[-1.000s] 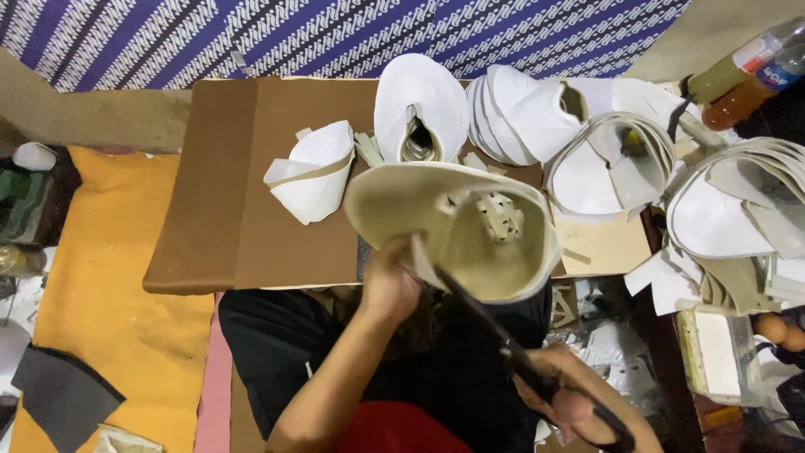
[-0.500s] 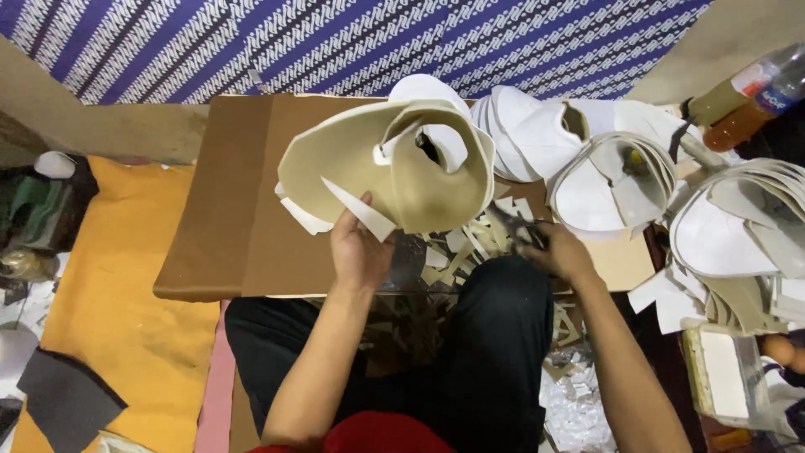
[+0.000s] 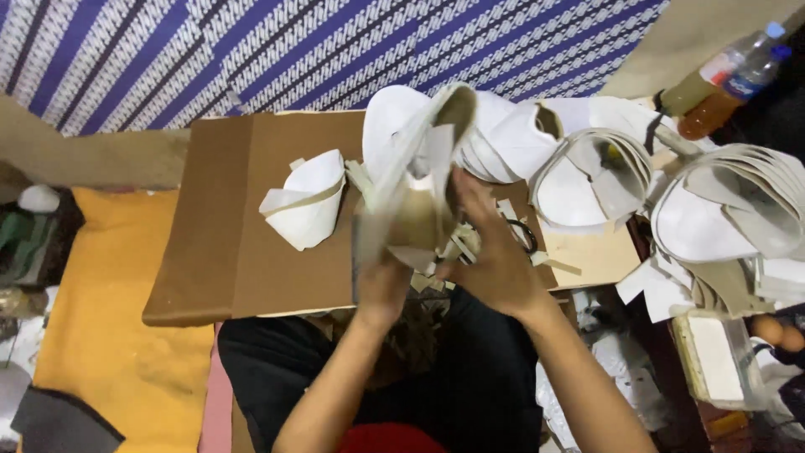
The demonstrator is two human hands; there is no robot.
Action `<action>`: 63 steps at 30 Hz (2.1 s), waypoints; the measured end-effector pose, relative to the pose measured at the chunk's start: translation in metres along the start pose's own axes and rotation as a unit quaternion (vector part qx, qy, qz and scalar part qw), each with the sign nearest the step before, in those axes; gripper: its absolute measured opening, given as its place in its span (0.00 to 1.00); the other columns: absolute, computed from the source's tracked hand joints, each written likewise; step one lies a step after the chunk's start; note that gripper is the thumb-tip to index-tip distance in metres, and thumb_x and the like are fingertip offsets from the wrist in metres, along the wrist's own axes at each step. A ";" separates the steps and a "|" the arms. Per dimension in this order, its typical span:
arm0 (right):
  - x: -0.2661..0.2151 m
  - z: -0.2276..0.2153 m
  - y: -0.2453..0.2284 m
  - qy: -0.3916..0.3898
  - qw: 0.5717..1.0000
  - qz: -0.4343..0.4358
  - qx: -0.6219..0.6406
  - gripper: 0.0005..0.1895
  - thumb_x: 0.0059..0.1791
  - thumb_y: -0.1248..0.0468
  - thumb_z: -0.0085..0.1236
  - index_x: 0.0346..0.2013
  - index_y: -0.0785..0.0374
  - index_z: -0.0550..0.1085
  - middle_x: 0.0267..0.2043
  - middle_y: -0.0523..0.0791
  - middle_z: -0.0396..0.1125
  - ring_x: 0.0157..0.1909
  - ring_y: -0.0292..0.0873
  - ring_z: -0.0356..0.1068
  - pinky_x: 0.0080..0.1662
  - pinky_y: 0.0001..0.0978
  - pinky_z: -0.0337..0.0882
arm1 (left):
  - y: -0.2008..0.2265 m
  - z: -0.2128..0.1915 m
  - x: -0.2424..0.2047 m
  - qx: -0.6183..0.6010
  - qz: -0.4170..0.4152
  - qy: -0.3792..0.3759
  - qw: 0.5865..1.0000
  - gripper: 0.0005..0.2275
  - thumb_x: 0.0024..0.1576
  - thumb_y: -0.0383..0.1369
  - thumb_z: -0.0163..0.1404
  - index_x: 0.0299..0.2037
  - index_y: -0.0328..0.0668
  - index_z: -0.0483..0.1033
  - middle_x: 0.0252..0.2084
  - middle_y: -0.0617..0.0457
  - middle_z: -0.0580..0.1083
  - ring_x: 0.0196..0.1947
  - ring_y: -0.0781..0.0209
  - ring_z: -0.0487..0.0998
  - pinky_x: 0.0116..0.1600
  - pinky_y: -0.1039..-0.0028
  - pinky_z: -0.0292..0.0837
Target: Trimming excess material from a shoe upper and fitting it onto a shoe form.
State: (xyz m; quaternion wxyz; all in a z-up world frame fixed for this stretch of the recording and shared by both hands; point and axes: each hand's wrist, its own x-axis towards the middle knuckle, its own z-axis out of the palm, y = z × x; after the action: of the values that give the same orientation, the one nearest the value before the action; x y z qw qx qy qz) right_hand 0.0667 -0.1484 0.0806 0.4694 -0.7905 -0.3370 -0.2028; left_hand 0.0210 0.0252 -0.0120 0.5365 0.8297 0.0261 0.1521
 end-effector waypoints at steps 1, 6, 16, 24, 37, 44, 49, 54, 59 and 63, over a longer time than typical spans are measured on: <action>0.003 0.002 -0.002 -0.092 0.989 0.089 0.076 0.37 0.37 0.56 0.72 0.58 0.65 0.70 0.49 0.51 0.70 0.52 0.49 0.68 0.52 0.41 0.70 | 0.040 -0.013 0.000 -0.183 0.049 -0.123 0.974 0.25 0.62 0.34 0.45 0.66 0.34 0.49 0.64 0.36 0.48 0.37 0.47 0.66 0.41 0.63 0.65; 0.007 0.004 -0.022 -0.236 0.870 0.430 0.043 0.52 0.29 0.47 0.81 0.62 0.66 0.71 0.60 0.54 0.70 0.61 0.60 0.68 0.64 0.56 0.64 | 0.079 -0.049 -0.004 -0.229 0.147 -0.336 0.902 0.44 0.62 0.63 0.34 0.77 0.44 0.29 0.75 0.26 0.18 0.72 0.24 0.18 0.70 0.37 0.22; -0.040 0.004 0.015 0.158 0.634 0.473 0.591 0.31 0.49 0.62 0.42 0.68 0.59 0.64 0.65 0.49 0.66 0.64 0.52 0.65 0.69 0.55 0.58 | 0.054 -0.034 -0.003 0.060 0.112 0.086 0.988 0.20 0.51 0.46 0.64 0.47 0.48 0.74 0.43 0.56 0.74 0.49 0.53 0.73 0.58 0.66 0.59; -0.074 0.021 0.019 0.057 0.534 0.347 0.769 0.40 0.49 0.45 0.52 0.72 0.58 0.59 0.70 0.53 0.61 0.67 0.60 0.62 0.66 0.61 0.58 | 0.048 -0.020 -0.003 -0.040 0.011 0.022 0.999 0.11 0.55 0.43 0.62 0.33 0.49 0.76 0.24 0.51 0.77 0.30 0.58 0.79 0.39 0.75 0.69; -0.087 0.020 0.037 0.063 0.747 0.337 0.570 0.23 0.54 0.57 0.44 0.61 0.63 0.69 0.53 0.52 0.74 0.56 0.51 0.73 0.67 0.61 0.64 | 0.088 -0.023 -0.010 -0.116 0.136 0.021 0.984 0.08 0.50 0.32 0.65 0.38 0.48 0.84 0.32 0.50 0.82 0.33 0.60 0.82 0.38 0.71 0.78; -0.053 0.017 -0.010 0.144 0.791 0.387 0.451 0.14 0.53 0.64 0.55 0.50 0.70 0.73 0.38 0.52 0.75 0.40 0.47 0.76 0.49 0.49 0.79 | 0.071 -0.021 -0.019 -0.038 0.275 0.108 0.955 0.08 0.55 0.27 0.58 0.43 0.45 0.86 0.35 0.48 0.82 0.33 0.52 0.84 0.40 0.68 0.82; -0.053 0.014 0.007 0.150 0.806 0.457 0.345 0.15 0.49 0.68 0.61 0.48 0.73 0.73 0.38 0.53 0.74 0.37 0.47 0.76 0.42 0.44 0.79 | 0.052 -0.037 -0.021 -0.048 0.286 0.159 0.944 0.15 0.63 0.39 0.49 0.50 0.38 0.81 0.44 0.43 0.82 0.44 0.54 0.83 0.48 0.64 0.79; -0.065 0.011 0.044 0.072 0.777 0.450 0.434 0.20 0.46 0.76 0.55 0.54 0.75 0.71 0.39 0.56 0.73 0.38 0.57 0.76 0.44 0.55 0.79 | 0.003 -0.034 0.002 -0.312 -0.046 -0.057 0.947 0.40 0.57 0.54 0.54 0.72 0.35 0.54 0.69 0.31 0.61 0.67 0.39 0.57 0.65 0.35 0.53; -0.066 0.010 0.091 -0.048 0.798 0.445 0.404 0.23 0.48 0.76 0.49 0.59 0.78 0.68 0.41 0.54 0.70 0.41 0.50 0.74 0.43 0.46 0.79 | -0.064 0.002 -0.010 -0.621 -0.260 -0.149 0.724 0.13 0.60 0.27 0.51 0.55 0.34 0.77 0.43 0.44 0.81 0.42 0.55 0.84 0.47 0.66 0.79; -0.062 0.013 0.091 -0.094 0.741 0.410 0.524 0.27 0.48 0.75 0.53 0.63 0.77 0.66 0.44 0.54 0.74 0.44 0.51 0.77 0.45 0.50 0.79 | -0.107 0.008 -0.001 -0.715 -0.141 -0.313 0.610 0.28 0.58 0.42 0.56 0.67 0.40 0.67 0.57 0.37 0.75 0.55 0.45 0.78 0.55 0.48 0.76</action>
State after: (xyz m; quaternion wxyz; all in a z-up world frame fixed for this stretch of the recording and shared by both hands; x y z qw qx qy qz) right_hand 0.0895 -0.1882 -0.0201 0.8131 -0.4973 -0.0762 0.2930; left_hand 0.0349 0.0628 -0.1119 0.9496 0.1663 -0.1434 -0.2237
